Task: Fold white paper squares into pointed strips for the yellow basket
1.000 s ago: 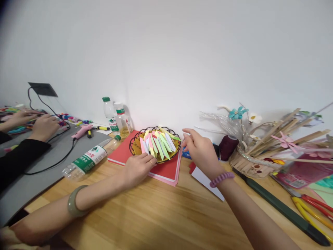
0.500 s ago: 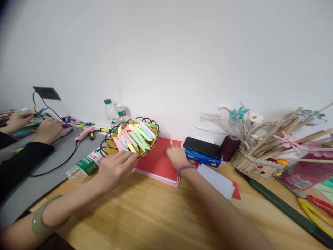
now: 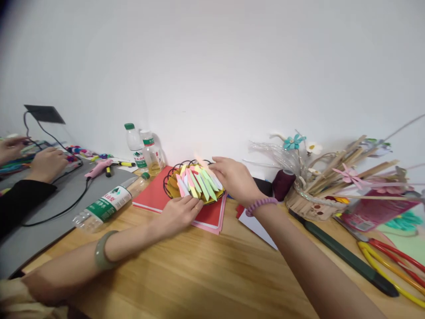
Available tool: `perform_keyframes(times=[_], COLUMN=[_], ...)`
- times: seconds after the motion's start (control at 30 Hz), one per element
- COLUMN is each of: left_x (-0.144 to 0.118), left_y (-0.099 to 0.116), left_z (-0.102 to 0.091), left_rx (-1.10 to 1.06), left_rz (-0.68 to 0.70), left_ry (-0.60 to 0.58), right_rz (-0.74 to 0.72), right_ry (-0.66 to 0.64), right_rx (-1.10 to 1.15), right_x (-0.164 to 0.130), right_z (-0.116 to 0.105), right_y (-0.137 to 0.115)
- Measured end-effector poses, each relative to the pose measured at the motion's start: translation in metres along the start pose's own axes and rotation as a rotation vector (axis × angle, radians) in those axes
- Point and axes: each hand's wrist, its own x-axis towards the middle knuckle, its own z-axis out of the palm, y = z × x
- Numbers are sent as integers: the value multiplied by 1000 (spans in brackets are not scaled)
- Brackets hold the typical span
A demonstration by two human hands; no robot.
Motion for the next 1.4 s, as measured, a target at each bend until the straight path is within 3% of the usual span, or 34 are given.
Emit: perform_keyframes(times=[0.13, 0.23, 0.3, 0.37, 0.43, 0.53, 0.63, 0.8, 1.03, 1.2, 1.4], left_x=[18, 21, 22, 23, 26, 31, 36, 42, 35, 33, 31], left_y=[11, 16, 20, 28, 41, 62, 74, 80, 85, 84, 87], left_z=[5, -1, -6, -10, -11, -4, 6, 17, 20, 23, 29], left_rx=[11, 29, 27, -23, -126, -290, -355, -377, -420, -431, -447], left_rz=[-13, -58, -56, 67, 294, 488, 474, 350, 348, 364, 338], left_ry=[-15, 3, 88, 208, 257, 72, -39, -65, -127, -194, -174], right_rz=[42, 54, 44, 53, 70, 83, 139, 292, 365, 339, 258], right_ry=[14, -63, -123, -171, -217, -288, -337, -385, -376, -323, -319], right_rx=[-65, -150, -193, -222, -231, -198, -156, -74, 30, 56, -6], right_x=[-34, -95, -137, -168, -185, -190, -187, -186, -189, -189, -189], right_z=[-6, -6, 3, 15, 26, 31, 27, 20, 14, 17, 15], right_y=[19, 30, 34, 39, 48, 68, 84, 91, 87, 81, 73])
